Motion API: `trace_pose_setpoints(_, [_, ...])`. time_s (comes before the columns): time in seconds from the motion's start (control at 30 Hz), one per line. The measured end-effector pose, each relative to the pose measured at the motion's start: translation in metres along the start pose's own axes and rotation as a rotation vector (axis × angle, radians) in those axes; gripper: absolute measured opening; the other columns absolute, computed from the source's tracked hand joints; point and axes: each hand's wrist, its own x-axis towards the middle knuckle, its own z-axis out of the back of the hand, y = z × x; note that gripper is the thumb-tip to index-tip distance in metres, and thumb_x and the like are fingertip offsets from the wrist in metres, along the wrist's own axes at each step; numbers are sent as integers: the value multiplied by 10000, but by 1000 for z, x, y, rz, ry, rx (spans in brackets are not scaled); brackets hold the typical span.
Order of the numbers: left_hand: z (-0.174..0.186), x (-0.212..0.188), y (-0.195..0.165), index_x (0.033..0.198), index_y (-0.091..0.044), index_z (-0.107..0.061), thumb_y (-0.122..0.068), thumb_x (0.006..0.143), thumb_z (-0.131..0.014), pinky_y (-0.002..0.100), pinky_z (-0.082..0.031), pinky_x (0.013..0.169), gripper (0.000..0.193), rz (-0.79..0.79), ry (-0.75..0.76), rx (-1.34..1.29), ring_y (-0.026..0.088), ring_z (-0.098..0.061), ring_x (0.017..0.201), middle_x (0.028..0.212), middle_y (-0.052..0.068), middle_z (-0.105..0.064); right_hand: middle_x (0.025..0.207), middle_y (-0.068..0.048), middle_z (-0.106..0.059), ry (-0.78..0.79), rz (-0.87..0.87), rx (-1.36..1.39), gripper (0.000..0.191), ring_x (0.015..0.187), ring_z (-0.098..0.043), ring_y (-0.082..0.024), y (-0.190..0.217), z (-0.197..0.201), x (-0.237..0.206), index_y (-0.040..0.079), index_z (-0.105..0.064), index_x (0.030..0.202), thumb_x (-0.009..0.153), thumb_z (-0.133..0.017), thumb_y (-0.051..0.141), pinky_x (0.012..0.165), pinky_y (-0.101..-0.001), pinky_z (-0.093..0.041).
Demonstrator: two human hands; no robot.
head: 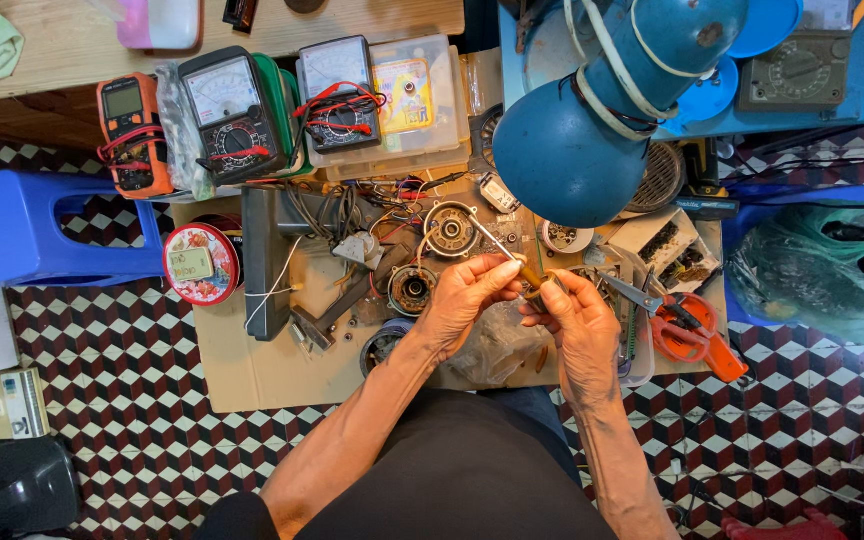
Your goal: The person uses a screwdriver to adjust small metal parts on a cluttered workbench. They repeatedly pick up and place down small components, manipulating them with the screwdriver and their fingers. The work involves handling wires, screws, and cylindrical metal parts.
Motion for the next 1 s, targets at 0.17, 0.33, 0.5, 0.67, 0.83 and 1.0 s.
trace_pose_setpoints(0.17, [0,0,1,1207,0,-708,-255,1001,-684,259,-554,876,329,4,7,5,87,-658,879,977,33,-714,1058,-154,-721,11,-3,7,392,891,-721,-204,0,1,-1,-65,-579,1301,1002,-635,182,757,-312,-602])
trace_pose_setpoints(0.33, [1,1,2,1205,2,-707,-254,1003,-682,256,-550,873,327,3,9,2,87,-656,884,980,35,-712,1051,-152,-722,3,-7,8,392,884,-719,-202,-1,1,-1,-66,-580,1300,1002,-635,182,755,-312,-603])
trace_pose_setpoints(0.5, [0,1,2,1200,10,-701,-239,1001,-685,251,-550,881,319,-16,2,12,87,-660,902,994,40,-713,1044,-151,-726,4,-3,7,394,877,-723,-202,-2,2,-1,-67,-581,1299,1005,-633,189,755,-310,-606])
trace_pose_setpoints(0.67, [-1,1,2,1199,7,-700,-235,1000,-684,247,-545,884,314,-16,6,8,87,-658,910,996,40,-711,1049,-151,-723,0,-4,10,393,877,-722,-200,-2,3,-1,-63,-580,1299,1002,-637,188,755,-309,-608])
trace_pose_setpoints(0.83, [-1,1,1,1191,9,-702,-242,1008,-678,254,-546,887,311,-16,10,22,91,-654,899,981,38,-706,1032,-151,-722,2,-8,-5,391,880,-724,-201,-2,3,-1,-62,-579,1296,1003,-632,193,753,-311,-613])
trace_pose_setpoints(1.0, [0,1,1,1185,9,-709,-258,1008,-675,260,-551,886,323,-10,6,41,92,-650,889,968,40,-704,1025,-150,-721,5,-12,-8,400,880,-724,-203,-2,2,-1,-63,-574,1297,999,-633,197,752,-312,-612])
